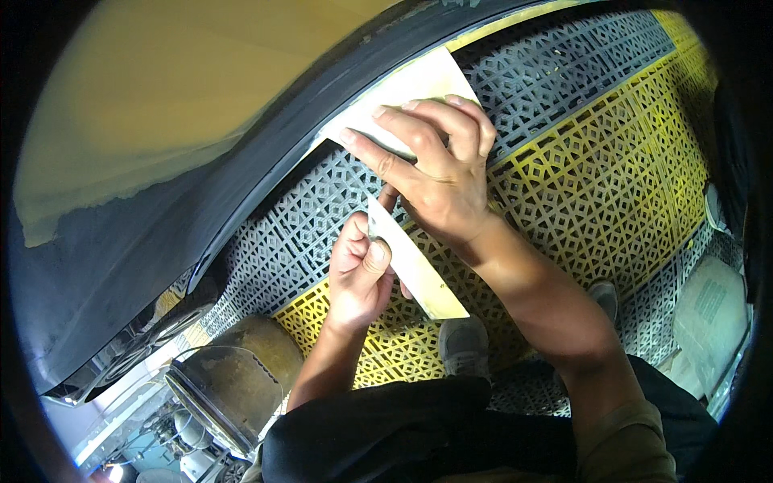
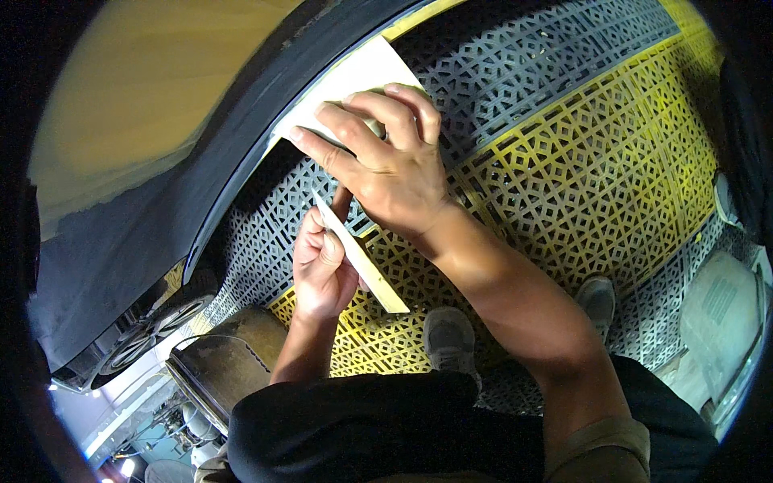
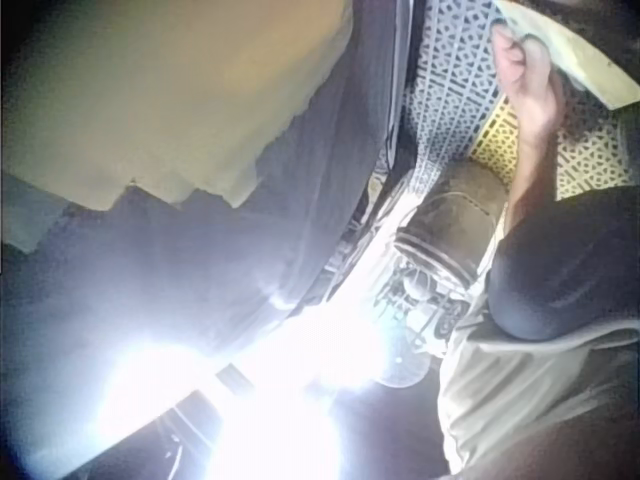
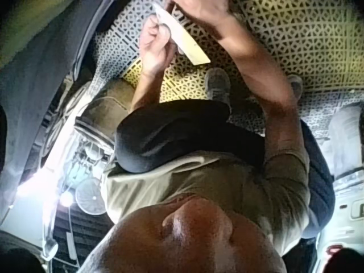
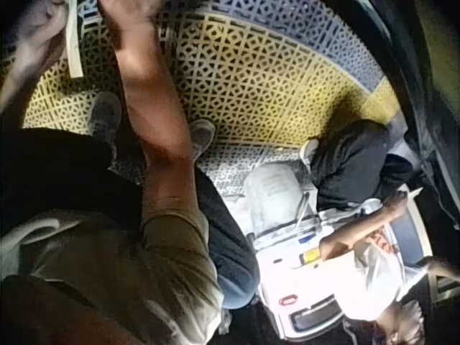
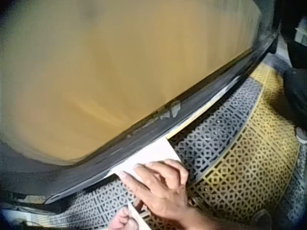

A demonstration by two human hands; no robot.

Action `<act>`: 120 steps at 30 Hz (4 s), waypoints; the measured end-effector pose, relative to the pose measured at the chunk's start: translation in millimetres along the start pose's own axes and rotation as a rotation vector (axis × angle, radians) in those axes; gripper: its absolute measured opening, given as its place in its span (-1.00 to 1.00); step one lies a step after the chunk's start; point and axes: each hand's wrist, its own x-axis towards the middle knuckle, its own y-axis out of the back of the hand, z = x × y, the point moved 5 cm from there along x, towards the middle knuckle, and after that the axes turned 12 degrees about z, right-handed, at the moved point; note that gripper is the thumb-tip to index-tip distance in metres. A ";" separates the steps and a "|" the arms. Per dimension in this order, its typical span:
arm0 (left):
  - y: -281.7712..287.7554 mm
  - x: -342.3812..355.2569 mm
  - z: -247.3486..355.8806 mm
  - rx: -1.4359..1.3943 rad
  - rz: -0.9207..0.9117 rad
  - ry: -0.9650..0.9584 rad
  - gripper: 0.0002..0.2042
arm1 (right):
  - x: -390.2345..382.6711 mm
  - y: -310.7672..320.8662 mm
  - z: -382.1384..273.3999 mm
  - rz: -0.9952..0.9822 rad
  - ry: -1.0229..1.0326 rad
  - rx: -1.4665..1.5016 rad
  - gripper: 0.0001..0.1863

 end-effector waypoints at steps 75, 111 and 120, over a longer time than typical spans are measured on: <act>34.1 -17.7 -9.1 0.004 0.124 -0.041 -0.79 | -31.3 -29.2 -14.3 -0.164 -0.036 0.025 -0.48; 6.9 13.4 -30.9 0.027 -0.050 0.122 -0.76 | -27.6 -4.3 15.3 -0.035 0.108 -0.021 -0.62; -8.0 5.0 -8.9 -0.033 -0.056 0.052 -0.72 | 1.5 7.3 5.7 0.090 0.079 -0.006 -0.61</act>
